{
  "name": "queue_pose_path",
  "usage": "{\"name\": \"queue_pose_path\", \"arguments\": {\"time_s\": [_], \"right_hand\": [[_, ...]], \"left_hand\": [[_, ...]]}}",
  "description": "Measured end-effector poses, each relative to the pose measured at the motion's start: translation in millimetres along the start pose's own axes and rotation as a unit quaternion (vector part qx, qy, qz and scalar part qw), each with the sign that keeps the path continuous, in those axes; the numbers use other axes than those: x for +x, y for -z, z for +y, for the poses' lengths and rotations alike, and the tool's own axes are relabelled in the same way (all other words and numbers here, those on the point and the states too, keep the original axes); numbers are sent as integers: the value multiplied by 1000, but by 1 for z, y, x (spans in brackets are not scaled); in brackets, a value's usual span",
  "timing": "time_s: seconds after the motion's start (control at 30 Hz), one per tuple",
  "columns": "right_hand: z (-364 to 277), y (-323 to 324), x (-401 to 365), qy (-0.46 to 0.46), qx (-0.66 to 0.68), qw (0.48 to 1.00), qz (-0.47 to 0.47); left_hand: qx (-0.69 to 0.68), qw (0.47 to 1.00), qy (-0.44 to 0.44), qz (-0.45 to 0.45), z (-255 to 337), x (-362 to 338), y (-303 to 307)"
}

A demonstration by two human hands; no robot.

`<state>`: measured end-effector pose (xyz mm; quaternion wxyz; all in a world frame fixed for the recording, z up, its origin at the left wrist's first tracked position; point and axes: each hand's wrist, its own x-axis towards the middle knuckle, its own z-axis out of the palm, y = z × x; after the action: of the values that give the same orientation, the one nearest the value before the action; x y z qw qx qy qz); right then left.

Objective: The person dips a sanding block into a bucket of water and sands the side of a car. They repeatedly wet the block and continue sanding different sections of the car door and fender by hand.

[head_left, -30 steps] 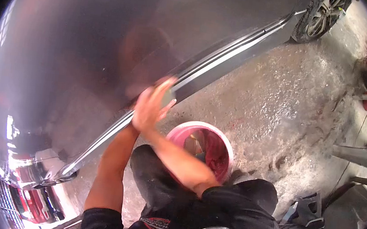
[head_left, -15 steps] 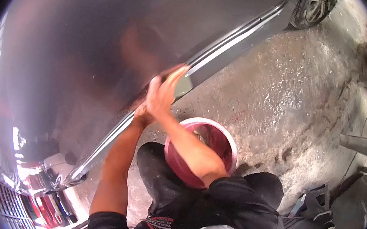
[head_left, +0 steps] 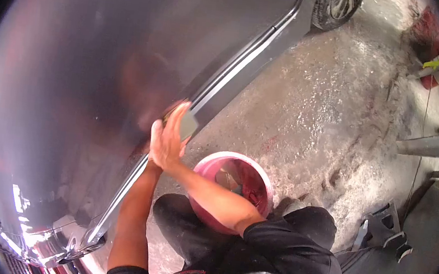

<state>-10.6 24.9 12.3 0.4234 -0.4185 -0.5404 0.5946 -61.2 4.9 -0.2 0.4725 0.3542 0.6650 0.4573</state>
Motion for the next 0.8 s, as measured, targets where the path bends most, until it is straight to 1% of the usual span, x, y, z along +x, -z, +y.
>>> {"name": "queue_pose_path", "arguments": {"time_s": [0.03,0.07,0.1,0.13,0.17,0.2,0.23,0.27,0.3,0.33,0.37,0.4,0.43,0.47,0.5,0.53,0.57,0.6,0.63,0.67,0.7,0.73,0.77,0.8], "right_hand": [[23,-15,-8,41,92,995,17],[16,-6,-6,5,94,996,6],[3,6,-3,-31,95,995,-9],[-8,17,-1,-54,115,992,-4],[-18,24,1,-77,138,987,-7],[-19,20,2,-92,133,986,30],[-28,18,-3,-104,193,974,61],[-37,17,-11,-125,206,967,78],[-40,17,-23,-147,160,972,87],[-27,14,-32,-121,237,961,78],[-1,4,-41,-50,203,972,110],[27,-1,-42,-33,156,975,152],[28,13,-47,-3,46,987,152],[52,18,-42,-41,90,987,131],[104,20,-39,-5,63,991,118],[62,48,-61,-92,-67,991,73],[86,47,-72,-45,-85,987,125],[103,51,-84,94,-125,979,132],[106,54,-93,232,-160,950,134],[109,52,-95,239,-169,948,126],[115,50,-99,203,-166,956,127],[119,51,-104,166,-169,964,123],[118,53,-106,83,-216,969,81],[115,54,-109,103,-197,972,73]], "left_hand": [[111,993,-45,6,-9,-4,7],[435,886,-160,10,-22,-6,20],[661,710,-238,35,-33,-11,30],[760,595,-259,39,-42,-14,40],[798,542,-259,37,-44,-17,45],[825,503,-256,33,-45,-20,47],[846,470,-251,25,-44,-22,48],[864,441,-242,21,-41,-28,49],[879,418,-229,15,-37,-32,47],[893,397,-214,1,-33,-32,42],[898,395,-196,-6,-32,-38,36],[897,403,-180,-13,-32,-37,31],[885,440,-152,-18,-32,-35,23],[810,549,-206,16,-52,-31,26],[757,622,-201,6,-44,-36,14],[728,643,-231,49,-53,-34,8],[696,664,-258,89,-63,-34,2],[702,665,-234,99,-61,-40,-5],[708,666,-210,109,-60,-43,-11],[687,674,-233,140,-69,-41,-13],[663,701,-228,128,-79,-50,-15],[633,734,-196,148,-98,-55,-17],[601,765,-164,167,-109,-67,-21],[493,818,-181,235,-121,-87,-26]]}}
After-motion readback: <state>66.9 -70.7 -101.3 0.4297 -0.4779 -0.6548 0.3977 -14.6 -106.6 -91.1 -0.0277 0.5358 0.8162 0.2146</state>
